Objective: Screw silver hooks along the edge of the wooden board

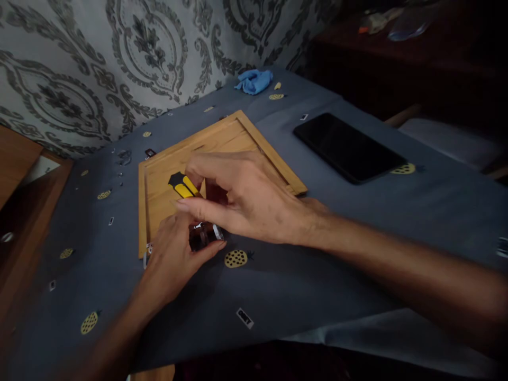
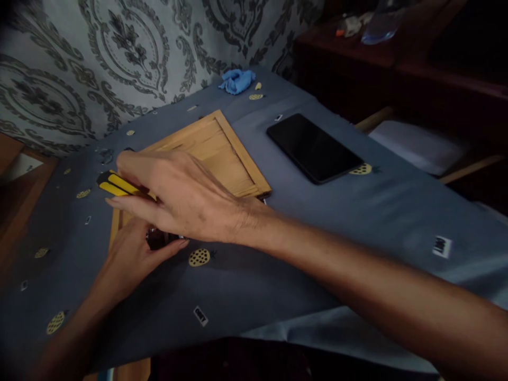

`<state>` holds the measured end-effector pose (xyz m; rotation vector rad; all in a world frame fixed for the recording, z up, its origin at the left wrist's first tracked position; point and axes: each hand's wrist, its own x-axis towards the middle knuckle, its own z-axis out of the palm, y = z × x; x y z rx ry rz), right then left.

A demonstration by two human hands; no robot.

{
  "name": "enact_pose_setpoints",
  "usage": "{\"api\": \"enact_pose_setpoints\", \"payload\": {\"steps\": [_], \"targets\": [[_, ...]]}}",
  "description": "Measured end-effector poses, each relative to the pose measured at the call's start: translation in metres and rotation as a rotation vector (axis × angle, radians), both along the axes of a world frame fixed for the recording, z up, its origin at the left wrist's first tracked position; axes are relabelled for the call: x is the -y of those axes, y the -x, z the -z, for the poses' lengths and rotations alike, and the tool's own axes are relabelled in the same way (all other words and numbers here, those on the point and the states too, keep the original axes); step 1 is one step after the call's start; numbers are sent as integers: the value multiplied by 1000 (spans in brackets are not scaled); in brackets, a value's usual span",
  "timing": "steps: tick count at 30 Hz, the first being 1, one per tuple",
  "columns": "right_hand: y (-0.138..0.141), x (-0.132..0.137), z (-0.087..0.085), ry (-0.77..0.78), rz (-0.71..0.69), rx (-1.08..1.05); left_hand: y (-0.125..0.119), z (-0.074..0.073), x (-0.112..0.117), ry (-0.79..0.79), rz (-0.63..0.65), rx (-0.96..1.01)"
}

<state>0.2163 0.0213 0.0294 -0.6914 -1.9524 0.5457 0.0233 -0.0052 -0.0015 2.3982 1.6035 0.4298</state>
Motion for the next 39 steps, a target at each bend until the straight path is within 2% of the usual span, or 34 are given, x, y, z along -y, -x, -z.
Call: {"api": "enact_pose_setpoints", "payload": {"steps": [4,8,15,20,22,28,32,36,39], "targets": [[-2,0,-1,99,-78,-66,0,0,0,-13,5,-7],[-2,-2,3,79,-129,-115,-1,0,-1,-22,20,3],[3,-3,6,-15,-41,-114,0,0,0,-17,7,-10],[3,-3,8,-46,-30,-113,0,0,0,-3,4,-12],[3,0,4,-65,-14,-127,0,0,0,-2,8,-7],[3,6,-10,-144,156,-327,-4,-6,-1,22,15,19],[1,3,0,-83,135,-246,-5,-7,-2,95,5,63],[0,1,9,-16,141,-165,-5,-6,-3,101,4,84],[0,1,10,-28,117,-170,-5,-5,-3,93,4,74]]}}
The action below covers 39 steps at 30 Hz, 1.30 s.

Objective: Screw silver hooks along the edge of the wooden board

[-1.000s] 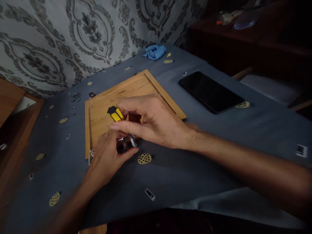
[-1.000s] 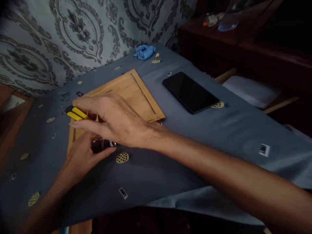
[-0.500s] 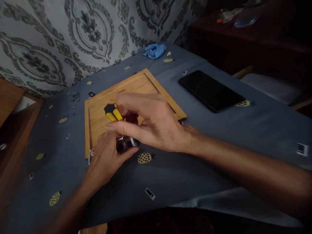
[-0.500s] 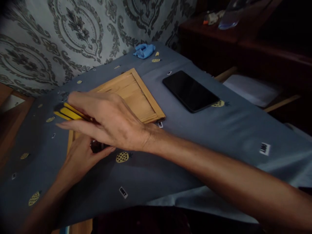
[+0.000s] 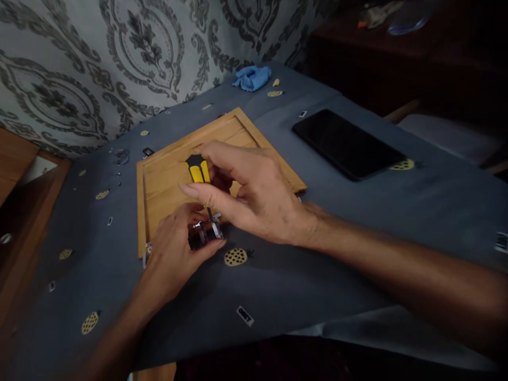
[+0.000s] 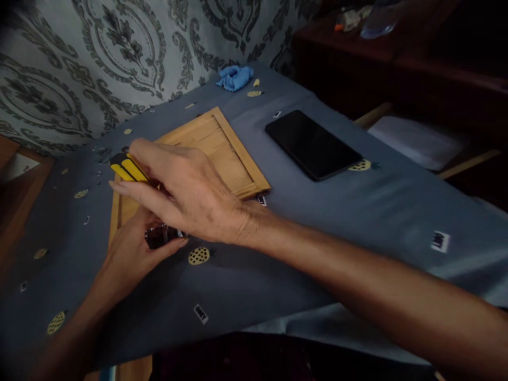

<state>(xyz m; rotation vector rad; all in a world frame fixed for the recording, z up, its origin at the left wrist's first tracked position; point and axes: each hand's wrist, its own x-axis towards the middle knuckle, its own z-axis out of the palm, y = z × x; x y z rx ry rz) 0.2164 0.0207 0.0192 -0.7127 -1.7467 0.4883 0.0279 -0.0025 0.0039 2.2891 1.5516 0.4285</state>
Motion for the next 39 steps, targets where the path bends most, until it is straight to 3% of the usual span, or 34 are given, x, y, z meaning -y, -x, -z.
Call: {"api": "enact_pose_setpoints", "payload": {"steps": [22,32,39], "targets": [[-2,3,-2,1,-88,54,1,0,0,-56,24,-22],[-10,-6,-8,108,-331,144,2,2,1,-125,42,-56],[-11,-3,-10,87,-274,227,4,5,0,-144,40,-84]]}}
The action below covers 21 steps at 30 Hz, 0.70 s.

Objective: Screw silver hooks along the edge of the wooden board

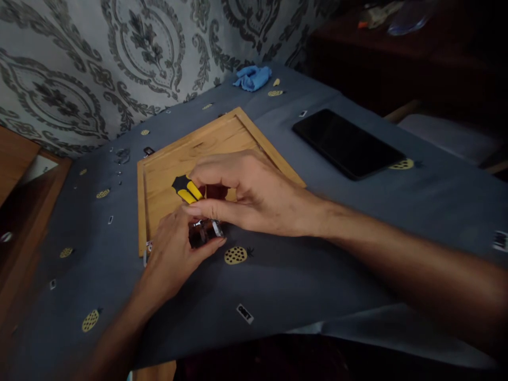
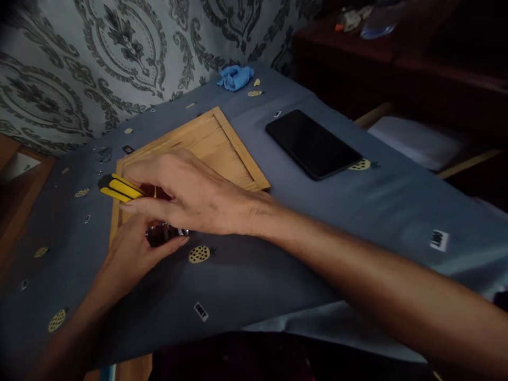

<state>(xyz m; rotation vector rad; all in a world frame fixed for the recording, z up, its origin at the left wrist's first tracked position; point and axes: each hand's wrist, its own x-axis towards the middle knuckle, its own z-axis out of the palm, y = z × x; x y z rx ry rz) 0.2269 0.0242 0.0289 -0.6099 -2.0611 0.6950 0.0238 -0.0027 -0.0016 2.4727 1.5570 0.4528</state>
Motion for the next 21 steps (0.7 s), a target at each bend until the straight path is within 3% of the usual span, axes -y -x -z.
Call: {"api": "enact_pose_setpoints", "payload": {"steps": [14,18,21], "targets": [[7,4,1,-54,80,-135,0,1,0,33,-55,2],[6,6,-3,-26,218,-290,-3,-4,1,96,-53,43],[6,5,-2,-46,290,-286,-3,-6,1,122,-47,81]]}}
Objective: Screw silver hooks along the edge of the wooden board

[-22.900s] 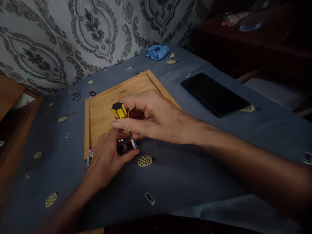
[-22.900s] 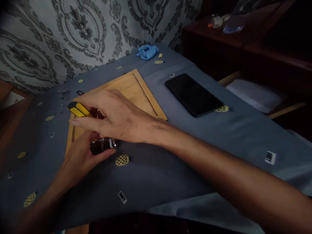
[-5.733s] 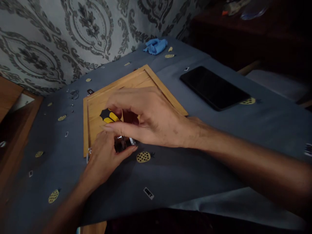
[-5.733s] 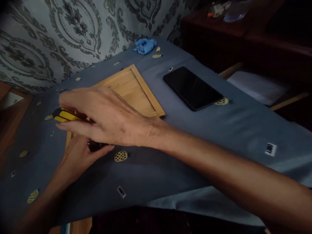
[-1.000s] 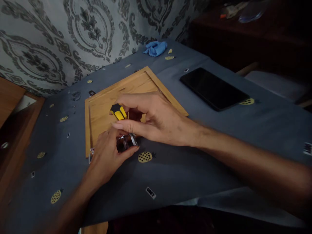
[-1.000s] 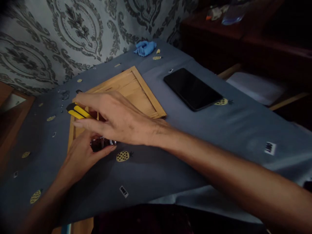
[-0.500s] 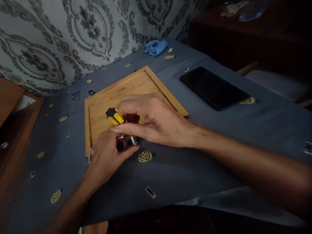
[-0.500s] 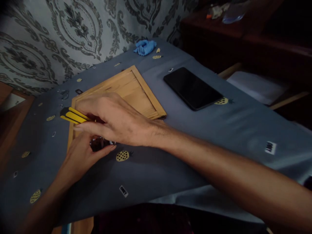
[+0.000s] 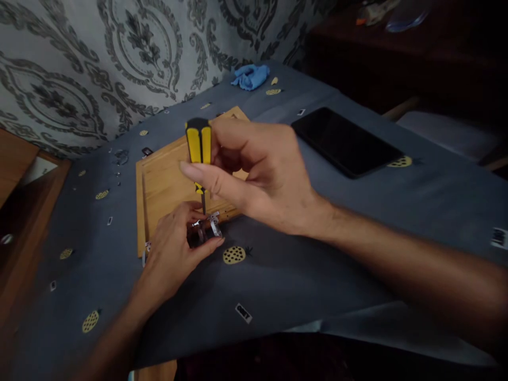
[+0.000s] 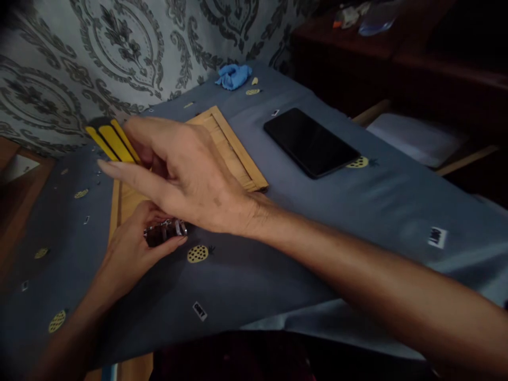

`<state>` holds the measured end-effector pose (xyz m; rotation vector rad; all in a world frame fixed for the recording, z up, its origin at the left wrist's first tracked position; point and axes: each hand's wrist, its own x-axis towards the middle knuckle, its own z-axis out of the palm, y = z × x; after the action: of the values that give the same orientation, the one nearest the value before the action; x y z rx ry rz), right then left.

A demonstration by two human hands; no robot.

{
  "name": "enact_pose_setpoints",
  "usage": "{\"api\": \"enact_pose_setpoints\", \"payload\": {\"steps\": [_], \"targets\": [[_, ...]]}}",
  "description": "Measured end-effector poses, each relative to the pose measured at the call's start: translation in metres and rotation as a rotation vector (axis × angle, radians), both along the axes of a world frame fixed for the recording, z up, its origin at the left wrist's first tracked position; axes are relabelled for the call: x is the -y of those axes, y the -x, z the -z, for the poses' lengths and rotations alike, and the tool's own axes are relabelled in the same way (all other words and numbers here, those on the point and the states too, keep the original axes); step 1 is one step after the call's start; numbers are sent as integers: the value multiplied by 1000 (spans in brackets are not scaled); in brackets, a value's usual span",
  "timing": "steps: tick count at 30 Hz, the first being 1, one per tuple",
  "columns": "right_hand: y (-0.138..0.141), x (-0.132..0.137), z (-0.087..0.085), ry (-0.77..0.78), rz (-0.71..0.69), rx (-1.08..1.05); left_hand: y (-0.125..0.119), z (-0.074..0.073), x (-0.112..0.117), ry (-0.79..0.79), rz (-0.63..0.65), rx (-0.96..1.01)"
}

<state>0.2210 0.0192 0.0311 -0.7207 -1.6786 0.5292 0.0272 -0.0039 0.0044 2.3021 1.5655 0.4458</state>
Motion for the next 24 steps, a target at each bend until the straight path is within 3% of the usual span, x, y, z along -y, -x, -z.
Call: {"api": "enact_pose_setpoints", "payload": {"steps": [8,24], "targets": [[0,-2,8,36,-103,144,-1,1,0,-23,13,-11],[1,0,7,6,-100,239,1,3,-1,-95,48,-53]]}}
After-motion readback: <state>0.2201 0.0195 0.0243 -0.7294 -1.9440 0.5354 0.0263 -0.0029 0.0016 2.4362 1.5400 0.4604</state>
